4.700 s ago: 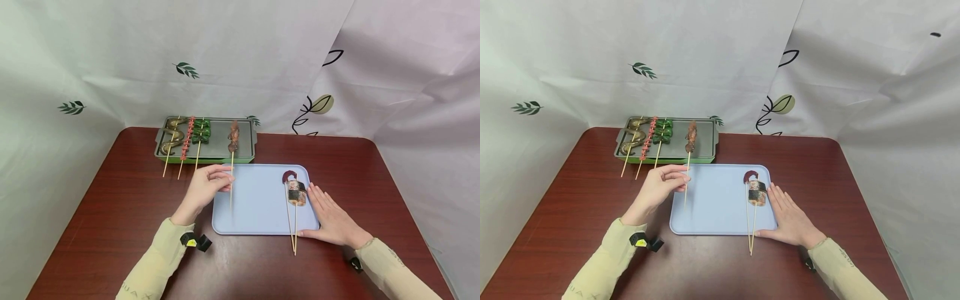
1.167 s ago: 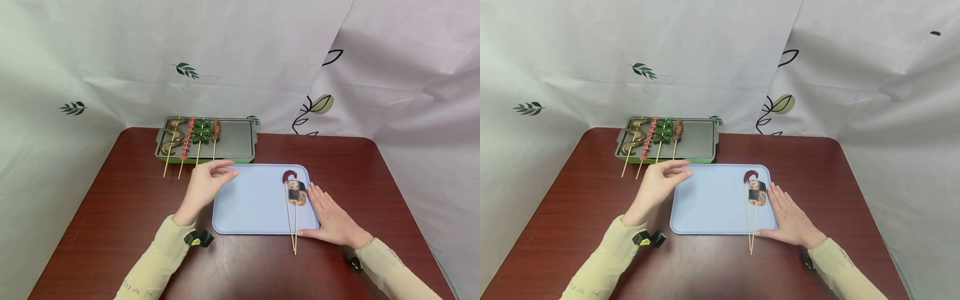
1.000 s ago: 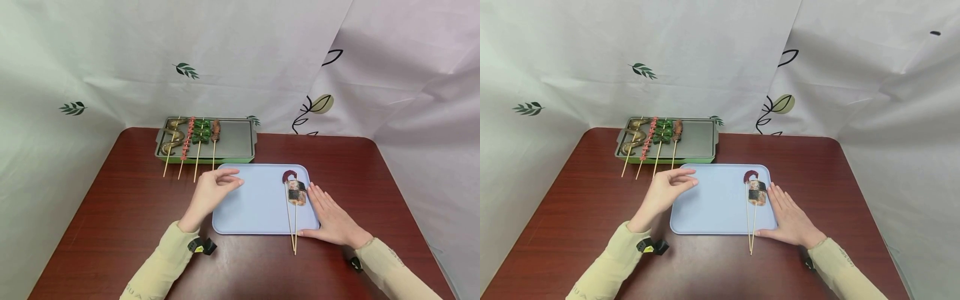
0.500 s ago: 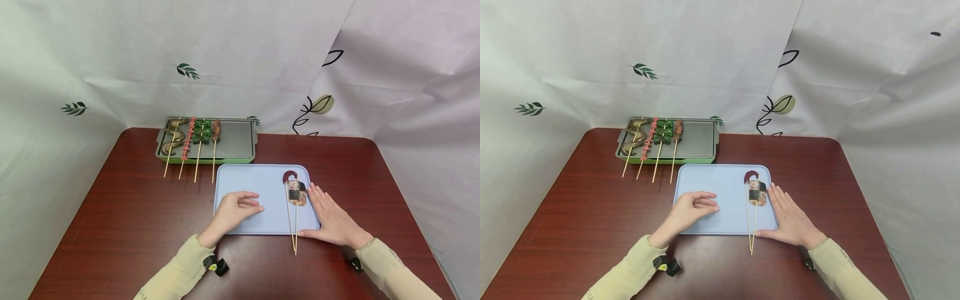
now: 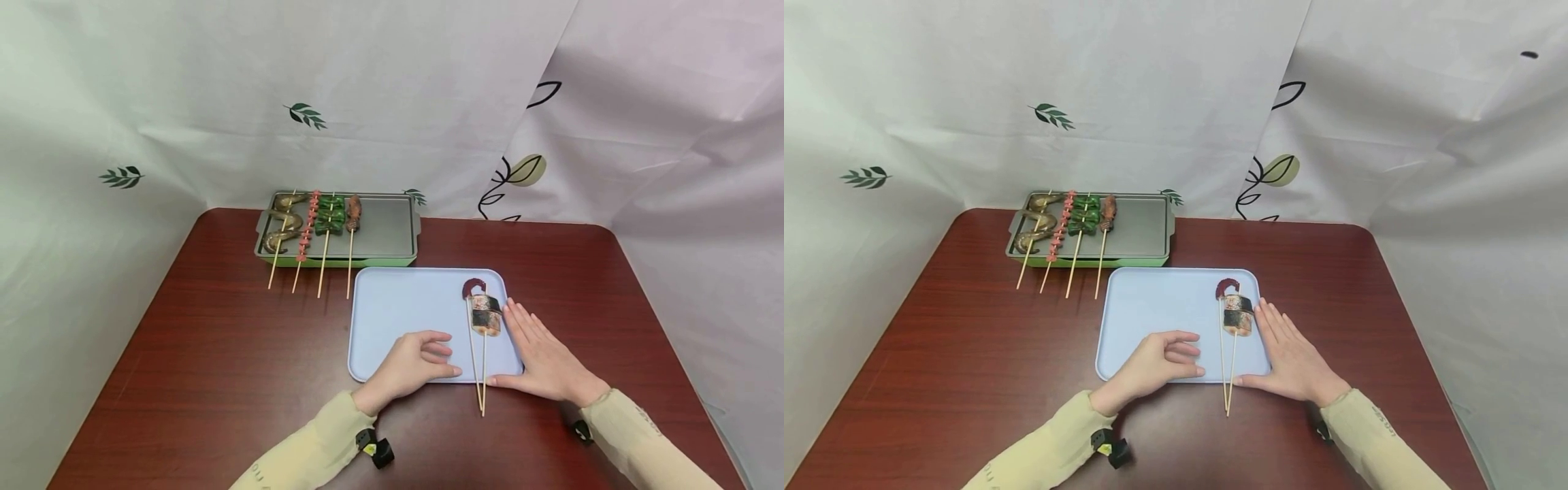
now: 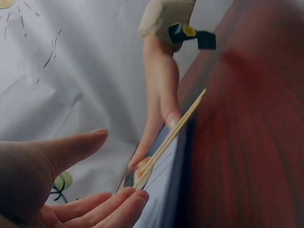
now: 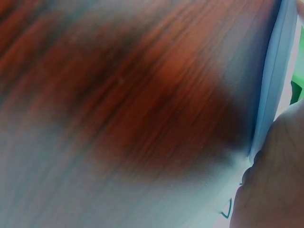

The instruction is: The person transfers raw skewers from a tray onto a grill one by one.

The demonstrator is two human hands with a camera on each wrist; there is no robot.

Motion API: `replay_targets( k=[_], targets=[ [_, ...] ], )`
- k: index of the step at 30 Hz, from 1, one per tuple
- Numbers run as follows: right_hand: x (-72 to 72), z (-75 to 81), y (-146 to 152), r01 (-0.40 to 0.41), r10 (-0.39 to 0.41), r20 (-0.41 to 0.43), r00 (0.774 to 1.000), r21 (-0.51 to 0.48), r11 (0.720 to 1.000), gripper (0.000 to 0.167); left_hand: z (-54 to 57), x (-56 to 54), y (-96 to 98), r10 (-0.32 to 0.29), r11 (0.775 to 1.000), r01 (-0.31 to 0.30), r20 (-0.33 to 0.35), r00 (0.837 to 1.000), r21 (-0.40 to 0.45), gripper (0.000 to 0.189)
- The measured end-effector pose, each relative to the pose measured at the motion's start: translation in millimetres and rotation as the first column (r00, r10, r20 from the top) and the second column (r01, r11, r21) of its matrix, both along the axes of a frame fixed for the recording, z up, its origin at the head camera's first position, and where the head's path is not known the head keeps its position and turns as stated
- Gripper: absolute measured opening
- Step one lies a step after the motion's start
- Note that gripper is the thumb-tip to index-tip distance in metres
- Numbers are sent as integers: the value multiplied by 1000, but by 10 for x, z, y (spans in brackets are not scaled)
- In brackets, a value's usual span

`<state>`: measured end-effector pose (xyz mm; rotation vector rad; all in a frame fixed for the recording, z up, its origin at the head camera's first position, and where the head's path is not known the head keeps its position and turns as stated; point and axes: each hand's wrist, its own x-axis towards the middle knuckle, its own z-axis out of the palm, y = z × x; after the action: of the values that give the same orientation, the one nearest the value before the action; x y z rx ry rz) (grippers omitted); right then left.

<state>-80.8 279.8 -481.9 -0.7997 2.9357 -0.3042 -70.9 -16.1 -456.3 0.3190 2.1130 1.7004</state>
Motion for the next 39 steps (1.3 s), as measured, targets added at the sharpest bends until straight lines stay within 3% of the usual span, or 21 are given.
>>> replay_targets(
  k=[5, 15, 24, 29, 32, 39],
  targets=[
    [-2, -3, -1, -5, 5, -8, 1000, -3, 1000, 127, -15, -7, 143, -30, 999, 30, 36, 999, 13, 62],
    [-6, 11, -8, -7, 7, -17, 1000, 1, 1000, 127, -93, -83, 338, -26, 1000, 26, 113, 993, 3, 65],
    [-4, 3, -11, -3, 2, -20, 1000, -6, 1000, 127, -106, -76, 426, -32, 999, 25, 199, 980, 39, 60],
    [-4, -5, -12, -4, 3, -24, 1000, -15, 1000, 128, -126, -77, 440, -31, 999, 25, 170, 985, 33, 57],
    [-3, -9, -11, -6, 6, -22, 1000, -16, 1000, 128, -145, -83, 447, -15, 999, 6, 167, 986, 51, 52],
    [-12, -14, -7, -7, 7, -15, 1000, -15, 1000, 127, -162, -99, 432, 20, 985, -62, 251, 968, 159, 45]
  ],
)
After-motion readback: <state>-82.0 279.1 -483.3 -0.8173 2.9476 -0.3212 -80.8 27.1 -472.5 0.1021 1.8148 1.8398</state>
